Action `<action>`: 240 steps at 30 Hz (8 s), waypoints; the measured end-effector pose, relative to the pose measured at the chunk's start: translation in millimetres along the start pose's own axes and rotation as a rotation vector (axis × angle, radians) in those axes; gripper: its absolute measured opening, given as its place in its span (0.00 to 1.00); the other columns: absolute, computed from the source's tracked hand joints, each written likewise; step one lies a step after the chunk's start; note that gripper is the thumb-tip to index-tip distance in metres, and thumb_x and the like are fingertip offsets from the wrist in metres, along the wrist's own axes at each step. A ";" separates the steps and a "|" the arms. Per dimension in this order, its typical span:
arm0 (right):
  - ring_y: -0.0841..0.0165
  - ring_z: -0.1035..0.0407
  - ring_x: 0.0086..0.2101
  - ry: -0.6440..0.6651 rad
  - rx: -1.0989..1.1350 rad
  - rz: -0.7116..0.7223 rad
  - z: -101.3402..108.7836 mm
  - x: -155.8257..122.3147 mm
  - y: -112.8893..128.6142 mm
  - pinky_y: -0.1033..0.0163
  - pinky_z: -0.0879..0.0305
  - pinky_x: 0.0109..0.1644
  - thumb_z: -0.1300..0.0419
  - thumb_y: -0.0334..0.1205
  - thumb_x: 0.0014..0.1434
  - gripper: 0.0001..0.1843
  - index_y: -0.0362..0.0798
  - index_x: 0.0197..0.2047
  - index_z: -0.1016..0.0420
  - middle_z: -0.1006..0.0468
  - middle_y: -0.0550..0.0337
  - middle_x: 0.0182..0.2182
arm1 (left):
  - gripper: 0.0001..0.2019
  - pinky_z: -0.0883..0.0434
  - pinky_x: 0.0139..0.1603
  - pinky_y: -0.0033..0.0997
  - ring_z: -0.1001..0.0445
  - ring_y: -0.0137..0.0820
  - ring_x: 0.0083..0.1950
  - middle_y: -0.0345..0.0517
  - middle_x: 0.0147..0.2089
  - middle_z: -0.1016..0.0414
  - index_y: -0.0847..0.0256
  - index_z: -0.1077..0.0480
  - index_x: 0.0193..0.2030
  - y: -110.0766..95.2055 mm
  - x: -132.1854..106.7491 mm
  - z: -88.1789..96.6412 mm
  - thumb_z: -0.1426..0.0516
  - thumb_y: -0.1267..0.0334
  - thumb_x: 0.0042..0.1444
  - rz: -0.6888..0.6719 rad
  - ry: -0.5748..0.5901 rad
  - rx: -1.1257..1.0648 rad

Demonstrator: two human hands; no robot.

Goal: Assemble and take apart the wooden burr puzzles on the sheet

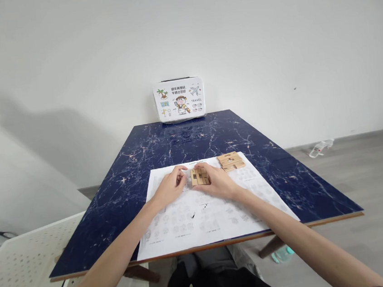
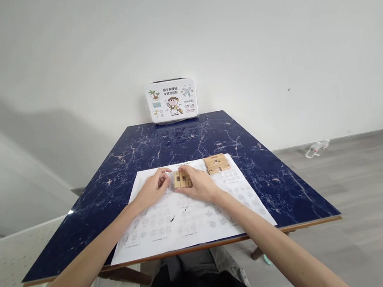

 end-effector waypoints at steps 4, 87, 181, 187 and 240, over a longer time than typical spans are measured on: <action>0.49 0.24 0.54 -0.002 -0.025 0.010 -1.7 -0.3 -1.7 0.47 0.29 0.54 0.31 0.55 0.62 0.36 0.53 0.66 0.38 0.21 0.46 0.59 | 0.14 0.37 0.32 0.31 0.27 0.33 0.31 0.40 0.34 0.24 0.55 0.33 0.59 0.4 -0.6 -0.2 0.50 0.58 0.72 0.005 -0.013 0.012; 0.36 0.60 0.75 -0.104 -0.456 -0.359 15.9 -3.5 -78.7 0.26 0.58 0.73 0.54 0.66 0.71 0.42 0.47 0.77 0.42 0.46 0.41 0.76 | 0.14 0.32 0.37 0.33 0.21 0.38 0.36 0.41 0.32 0.20 0.55 0.24 0.48 120.3 -19.4 109.3 0.49 0.55 0.66 0.231 -0.182 0.516; 0.66 0.25 0.27 -0.100 0.025 -0.348 58.2 -141.7 1.2 0.55 0.23 0.37 0.47 0.58 0.72 0.27 0.60 0.68 0.30 0.24 0.54 0.65 | 0.38 0.54 0.82 0.58 0.64 0.47 0.83 0.45 0.84 0.62 0.52 0.64 0.83 -23.1 -74.2 -7.9 0.57 0.39 0.74 0.007 0.163 0.510; 0.67 0.26 0.26 -0.090 0.042 -0.362 58.2 -141.5 1.4 0.55 0.24 0.35 0.47 0.59 0.72 0.27 0.60 0.69 0.31 0.25 0.54 0.65 | 0.36 0.50 0.81 0.55 0.62 0.46 0.83 0.45 0.84 0.61 0.50 0.61 0.82 -23.8 -83.3 -2.2 0.55 0.42 0.74 -0.009 0.106 0.509; 0.66 0.29 0.25 -0.101 0.056 -0.341 60.5 -141.6 4.1 0.54 0.25 0.34 0.48 0.58 0.72 0.24 0.59 0.65 0.28 0.21 0.54 0.61 | 0.45 0.31 0.48 0.34 0.27 0.42 0.50 0.51 0.56 0.29 0.50 0.33 0.71 63.4 10.1 112.1 0.35 0.33 0.49 0.127 0.428 0.437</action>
Point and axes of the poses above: each hand's wrist, its own x-axis towards the middle knuckle, its own z-axis out of the back of the hand, y = z × x, the point moved 3 cm from there along x, towards the middle knuckle
